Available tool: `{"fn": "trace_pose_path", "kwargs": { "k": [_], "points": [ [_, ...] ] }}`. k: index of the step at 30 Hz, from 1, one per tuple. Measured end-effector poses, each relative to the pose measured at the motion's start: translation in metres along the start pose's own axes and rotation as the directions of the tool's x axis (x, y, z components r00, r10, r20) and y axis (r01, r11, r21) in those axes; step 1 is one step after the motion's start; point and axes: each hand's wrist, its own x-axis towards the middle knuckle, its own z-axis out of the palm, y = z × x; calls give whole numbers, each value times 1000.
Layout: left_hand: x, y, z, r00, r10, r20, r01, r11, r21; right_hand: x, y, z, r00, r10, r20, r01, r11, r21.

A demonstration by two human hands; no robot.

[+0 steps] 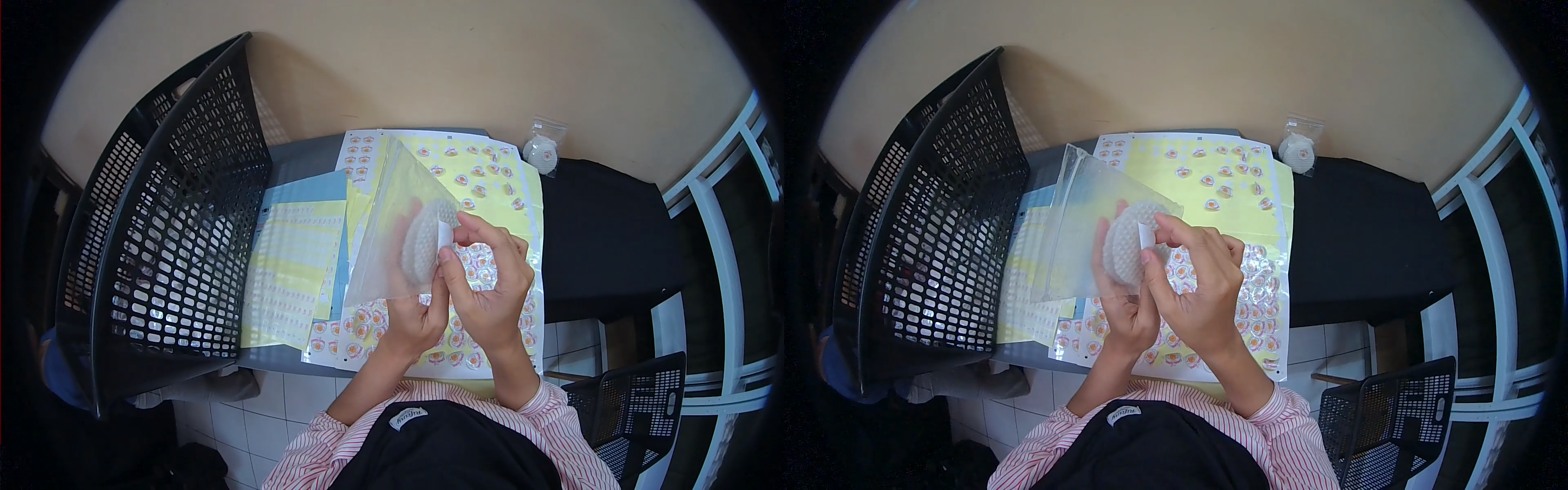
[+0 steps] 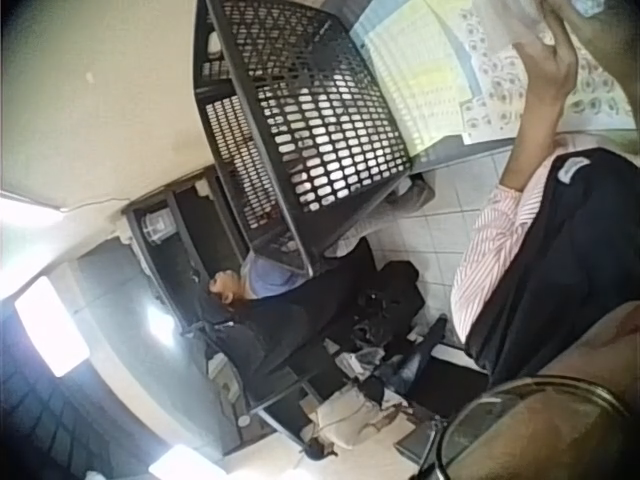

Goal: Placing stickers or labels onto small items inside plastic bags.

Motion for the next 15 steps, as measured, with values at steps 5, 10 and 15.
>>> {"fn": "trace_pose_path", "kwargs": {
  "k": [5, 10, 15],
  "points": [
    [-1, 3, -1, 998, -57, 6, 57, 998, 19, -2, 6, 3, 999, 24, -21, -22, 996, 81],
    [-1, 7, -3, 999, -47, 28, 43, 992, 116, -2, 4, 1, 987, -145, -64, 132, 976, -172],
    [-1, 9, -5, 995, -93, 24, 91, 993, 73, -3, 12, -4, 965, -261, -20, 239, 909, -340]
  ]
}}
